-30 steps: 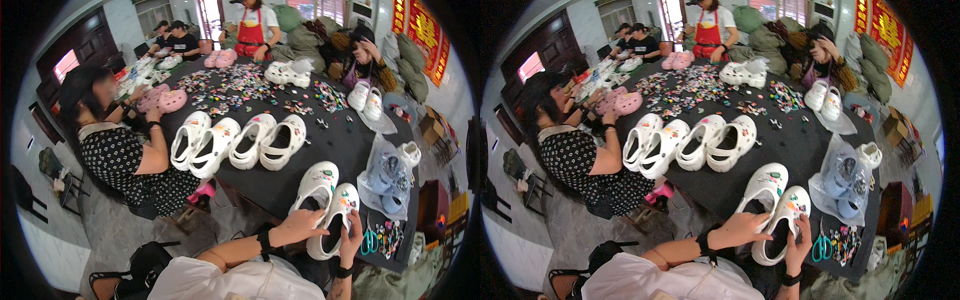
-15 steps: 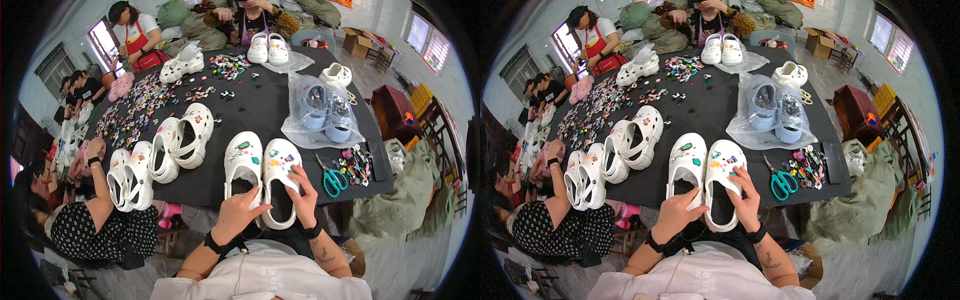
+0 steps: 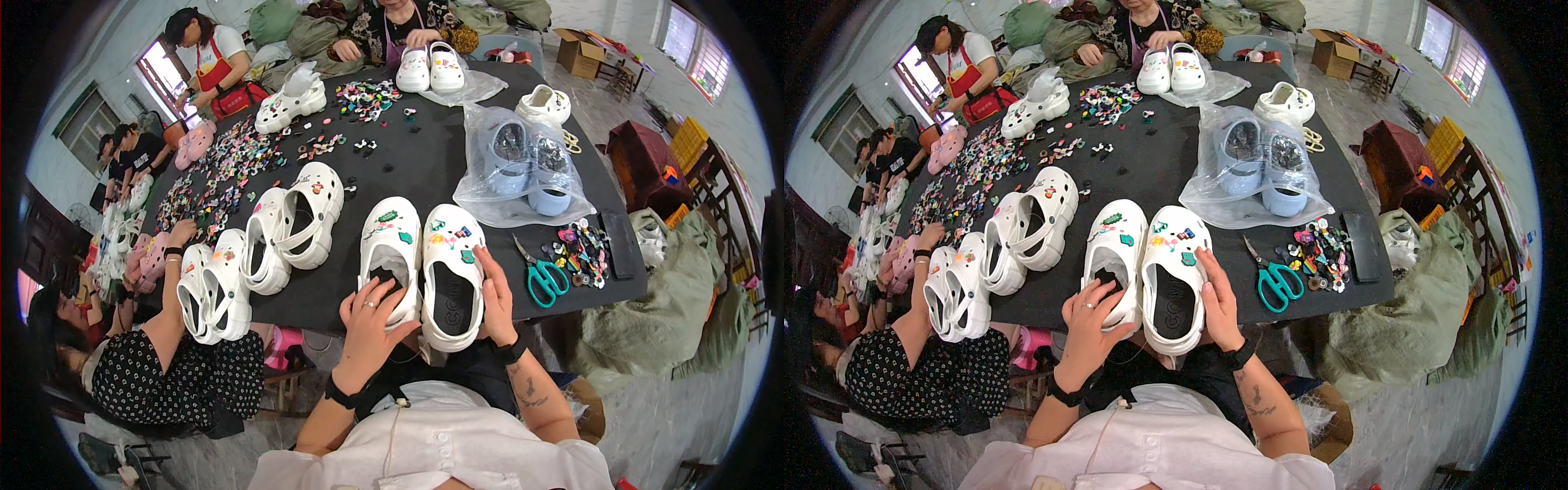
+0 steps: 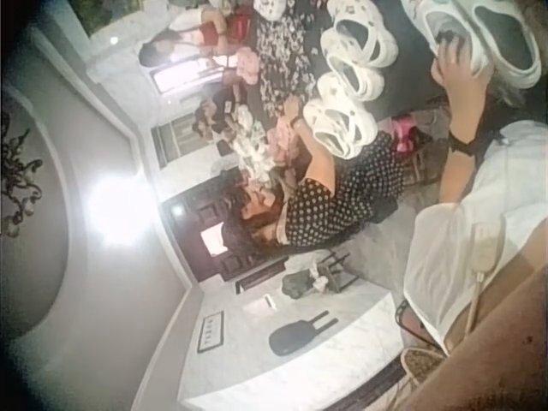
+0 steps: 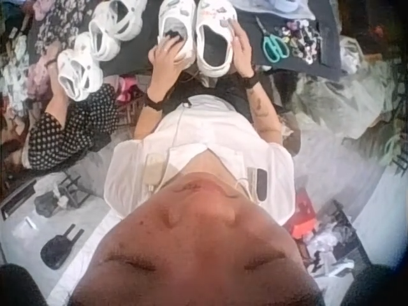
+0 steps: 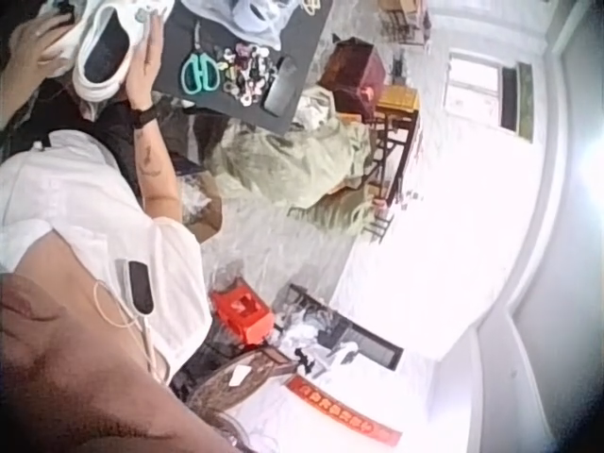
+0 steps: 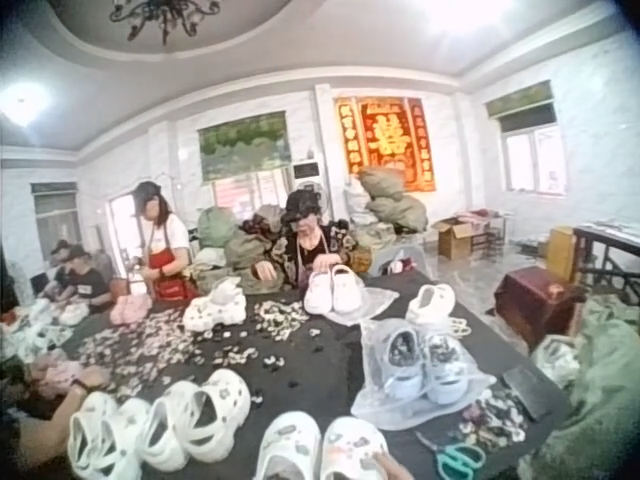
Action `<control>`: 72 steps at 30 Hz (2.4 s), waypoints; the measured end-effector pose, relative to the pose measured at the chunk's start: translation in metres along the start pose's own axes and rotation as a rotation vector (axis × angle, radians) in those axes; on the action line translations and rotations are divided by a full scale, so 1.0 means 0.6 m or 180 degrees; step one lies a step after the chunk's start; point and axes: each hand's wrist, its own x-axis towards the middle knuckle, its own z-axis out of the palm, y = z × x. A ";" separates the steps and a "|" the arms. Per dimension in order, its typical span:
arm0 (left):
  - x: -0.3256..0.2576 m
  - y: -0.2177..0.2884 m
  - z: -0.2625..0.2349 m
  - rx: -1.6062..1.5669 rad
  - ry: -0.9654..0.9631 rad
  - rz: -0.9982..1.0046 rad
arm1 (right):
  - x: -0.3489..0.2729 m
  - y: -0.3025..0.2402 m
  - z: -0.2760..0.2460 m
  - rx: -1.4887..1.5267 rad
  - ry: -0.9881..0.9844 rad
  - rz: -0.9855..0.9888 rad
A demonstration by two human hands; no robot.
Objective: The recorder and multiple other workers are attaching decorative charms (Jibbitz) to foam clogs and then packaging them into plastic bags.
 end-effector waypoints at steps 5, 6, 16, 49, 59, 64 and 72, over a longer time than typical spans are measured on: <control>-0.052 -0.020 -0.014 -0.0288 0.0140 -0.0074 | 0.002 0.005 -0.003 0.0237 0.0094 0.0063; -0.057 -0.023 -0.018 -0.0424 0.0187 -0.0065 | 0.002 0.007 -0.002 0.0396 0.0173 0.0121; -0.043 -0.017 -0.027 -0.0325 0.0383 0.0091 | -0.001 0.014 -0.001 0.0204 0.0230 0.0046; 0.144 -0.036 -0.013 -0.0015 -0.1568 -0.0081 | -0.051 -0.018 0.026 -0.0330 0.0058 0.0002; 0.175 -0.071 0.003 -0.0676 -0.1555 0.0121 | -0.079 0.008 0.003 0.0053 0.0474 0.0230; 0.194 -0.114 -0.026 -0.0150 -0.1444 0.1073 | -0.082 0.014 -0.023 0.0555 0.1002 0.0413; 0.224 -0.100 -0.028 0.0170 -0.0842 0.2705 | -0.069 -0.010 -0.032 0.0140 0.0891 0.0586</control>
